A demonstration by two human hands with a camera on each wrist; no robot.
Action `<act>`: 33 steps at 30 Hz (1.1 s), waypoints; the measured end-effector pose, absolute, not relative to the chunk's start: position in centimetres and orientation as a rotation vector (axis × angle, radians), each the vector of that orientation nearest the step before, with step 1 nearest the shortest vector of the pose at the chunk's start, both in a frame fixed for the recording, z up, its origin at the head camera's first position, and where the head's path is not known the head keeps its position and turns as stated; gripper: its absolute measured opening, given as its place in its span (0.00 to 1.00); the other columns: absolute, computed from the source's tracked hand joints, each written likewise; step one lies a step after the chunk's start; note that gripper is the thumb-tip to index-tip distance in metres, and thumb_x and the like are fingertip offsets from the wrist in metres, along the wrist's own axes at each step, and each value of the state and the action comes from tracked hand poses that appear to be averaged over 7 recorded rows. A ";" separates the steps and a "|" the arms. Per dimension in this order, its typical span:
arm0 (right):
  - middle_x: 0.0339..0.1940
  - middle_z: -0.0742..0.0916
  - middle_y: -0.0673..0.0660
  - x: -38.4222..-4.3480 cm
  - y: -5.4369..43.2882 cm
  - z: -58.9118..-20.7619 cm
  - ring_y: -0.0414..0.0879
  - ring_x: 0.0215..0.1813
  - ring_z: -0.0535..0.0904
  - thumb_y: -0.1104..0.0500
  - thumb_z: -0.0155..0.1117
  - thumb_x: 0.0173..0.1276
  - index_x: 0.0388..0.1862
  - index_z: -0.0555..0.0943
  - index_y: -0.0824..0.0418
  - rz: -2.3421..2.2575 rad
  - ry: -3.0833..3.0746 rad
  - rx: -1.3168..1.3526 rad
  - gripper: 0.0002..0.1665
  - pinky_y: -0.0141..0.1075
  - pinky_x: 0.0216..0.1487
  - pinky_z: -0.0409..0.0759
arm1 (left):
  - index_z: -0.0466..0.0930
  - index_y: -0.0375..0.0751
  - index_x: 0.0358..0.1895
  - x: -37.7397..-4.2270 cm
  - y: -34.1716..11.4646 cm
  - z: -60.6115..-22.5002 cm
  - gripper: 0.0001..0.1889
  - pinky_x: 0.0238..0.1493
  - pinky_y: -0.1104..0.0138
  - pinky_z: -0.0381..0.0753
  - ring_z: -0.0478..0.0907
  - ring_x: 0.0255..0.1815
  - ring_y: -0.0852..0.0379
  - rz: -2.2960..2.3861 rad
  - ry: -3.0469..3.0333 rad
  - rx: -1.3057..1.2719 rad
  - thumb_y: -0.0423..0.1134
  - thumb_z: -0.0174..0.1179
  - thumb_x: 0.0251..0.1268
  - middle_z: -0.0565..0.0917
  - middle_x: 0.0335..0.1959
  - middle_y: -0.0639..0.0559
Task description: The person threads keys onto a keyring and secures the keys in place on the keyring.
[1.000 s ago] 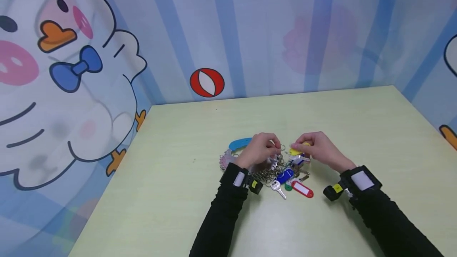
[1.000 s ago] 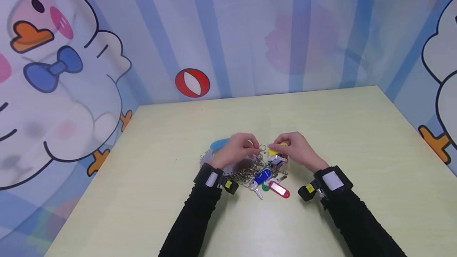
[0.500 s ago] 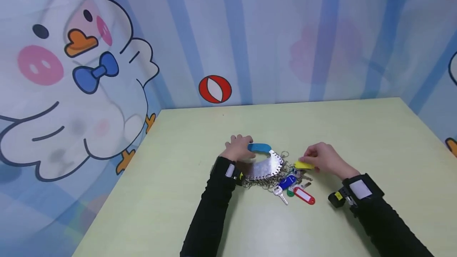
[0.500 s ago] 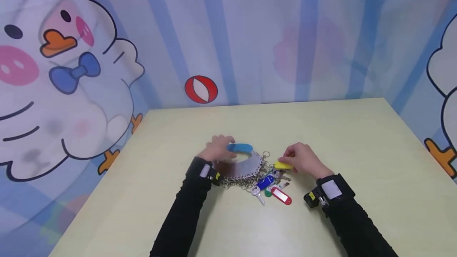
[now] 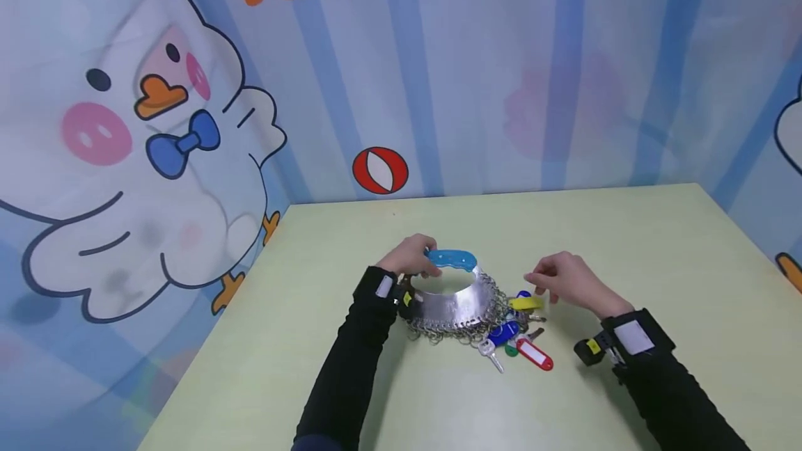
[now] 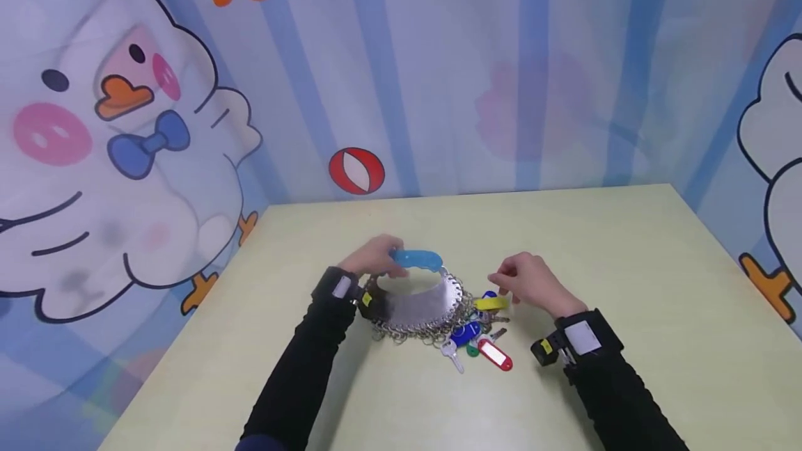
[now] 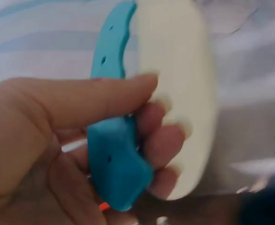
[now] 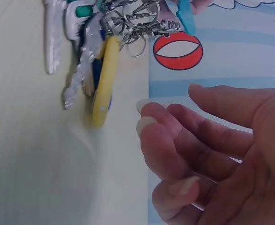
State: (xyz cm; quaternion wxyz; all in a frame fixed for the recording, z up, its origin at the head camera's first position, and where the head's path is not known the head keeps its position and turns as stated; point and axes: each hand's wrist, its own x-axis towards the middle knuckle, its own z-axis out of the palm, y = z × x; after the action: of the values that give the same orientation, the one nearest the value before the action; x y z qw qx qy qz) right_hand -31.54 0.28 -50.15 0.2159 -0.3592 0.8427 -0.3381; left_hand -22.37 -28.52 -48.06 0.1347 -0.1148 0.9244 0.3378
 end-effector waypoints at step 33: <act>0.52 0.85 0.62 -29.9 -2.9 -46.4 0.48 0.53 0.82 0.51 0.64 0.67 0.61 0.72 0.65 -1.242 1.866 -1.119 0.29 0.43 0.55 0.80 | 0.70 0.38 0.66 -19.3 -26.9 -32.1 0.24 0.25 0.67 0.74 0.70 0.18 0.55 1.177 2.899 0.155 0.41 0.56 0.70 0.80 0.29 0.46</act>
State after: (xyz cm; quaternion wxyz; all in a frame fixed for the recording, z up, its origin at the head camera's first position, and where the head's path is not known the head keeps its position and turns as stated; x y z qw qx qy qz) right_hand -29.88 -2.94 -46.45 0.3127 -0.4242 0.7076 -0.4707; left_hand -19.32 -26.91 -32.05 0.0044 0.0496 0.9253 0.3759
